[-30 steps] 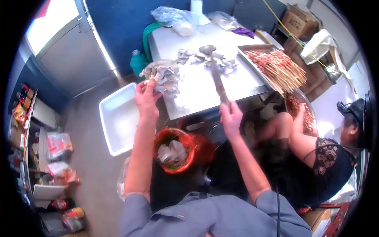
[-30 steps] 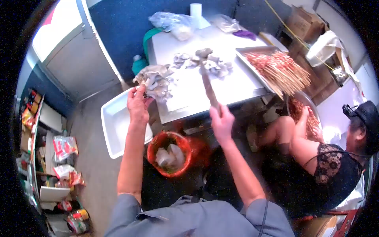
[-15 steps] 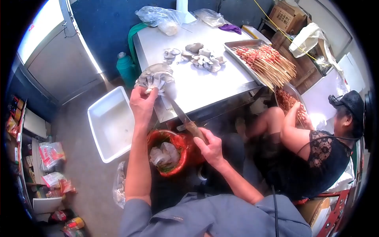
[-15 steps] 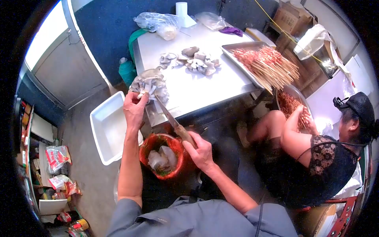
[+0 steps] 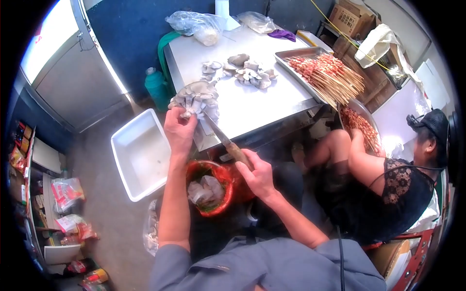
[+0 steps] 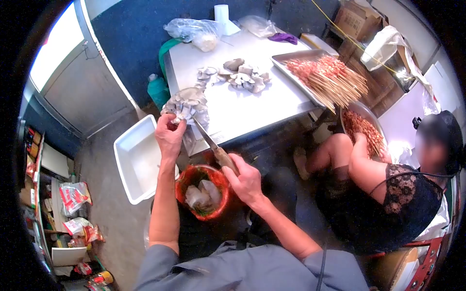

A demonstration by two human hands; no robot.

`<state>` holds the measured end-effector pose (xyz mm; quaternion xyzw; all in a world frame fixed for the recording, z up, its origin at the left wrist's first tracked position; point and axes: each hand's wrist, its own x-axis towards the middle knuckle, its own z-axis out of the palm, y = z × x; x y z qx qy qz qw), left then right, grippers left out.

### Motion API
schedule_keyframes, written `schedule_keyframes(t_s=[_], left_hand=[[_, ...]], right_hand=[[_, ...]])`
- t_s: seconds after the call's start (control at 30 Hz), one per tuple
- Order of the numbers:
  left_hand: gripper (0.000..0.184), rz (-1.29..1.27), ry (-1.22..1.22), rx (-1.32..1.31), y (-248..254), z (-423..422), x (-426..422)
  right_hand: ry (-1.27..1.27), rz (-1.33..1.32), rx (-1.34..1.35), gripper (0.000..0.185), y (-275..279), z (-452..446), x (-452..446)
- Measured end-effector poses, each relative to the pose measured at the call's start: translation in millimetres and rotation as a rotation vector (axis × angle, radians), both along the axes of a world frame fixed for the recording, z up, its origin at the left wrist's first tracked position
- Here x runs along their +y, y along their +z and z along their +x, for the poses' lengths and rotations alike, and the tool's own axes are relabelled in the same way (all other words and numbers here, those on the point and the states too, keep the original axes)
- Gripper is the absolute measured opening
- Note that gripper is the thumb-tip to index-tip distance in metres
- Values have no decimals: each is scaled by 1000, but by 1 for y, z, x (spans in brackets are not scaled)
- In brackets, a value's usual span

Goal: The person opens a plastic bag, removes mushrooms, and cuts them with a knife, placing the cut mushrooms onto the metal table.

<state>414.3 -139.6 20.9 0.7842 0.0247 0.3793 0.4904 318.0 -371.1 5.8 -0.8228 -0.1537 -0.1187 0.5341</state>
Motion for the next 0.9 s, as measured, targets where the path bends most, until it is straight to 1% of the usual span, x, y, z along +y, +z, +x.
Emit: schedule_keyframes(t_s=[0.2,0.33,0.4,0.43,0.5,0.63,0.7,0.73,0.8,0.83,0.9], left_hand=[[22,-9,-19,15,-1,0,0],[21,-33,-35,-15,0,0,-1],[23,-24,-60,-20,1,0,-1],[23,-24,-63,-17,1,-1,-3],[23,20,-32,-8,3,-1,-4],[22,61,-17,-13,3,1,-4],[20,63,-24,-13,3,2,-4],[20,64,-25,-14,3,3,-4],[19,67,-42,-14,4,4,-4],[19,69,-46,-13,4,4,-6],[20,77,-13,-47,5,4,-9]], right_hand=[[24,6,48,36,12,2,9],[27,-1,25,37,20,0,10],[19,-153,-36,36,28,-2,8],[17,-153,-33,36,32,-1,7],[29,-287,-69,35,40,2,5],[29,-371,-59,33,52,9,8],[61,-441,9,33,58,12,10],[60,-440,9,33,61,12,12],[29,-549,-43,32,67,12,17],[26,-547,-41,32,70,13,19],[42,-609,-73,29,75,21,25]])
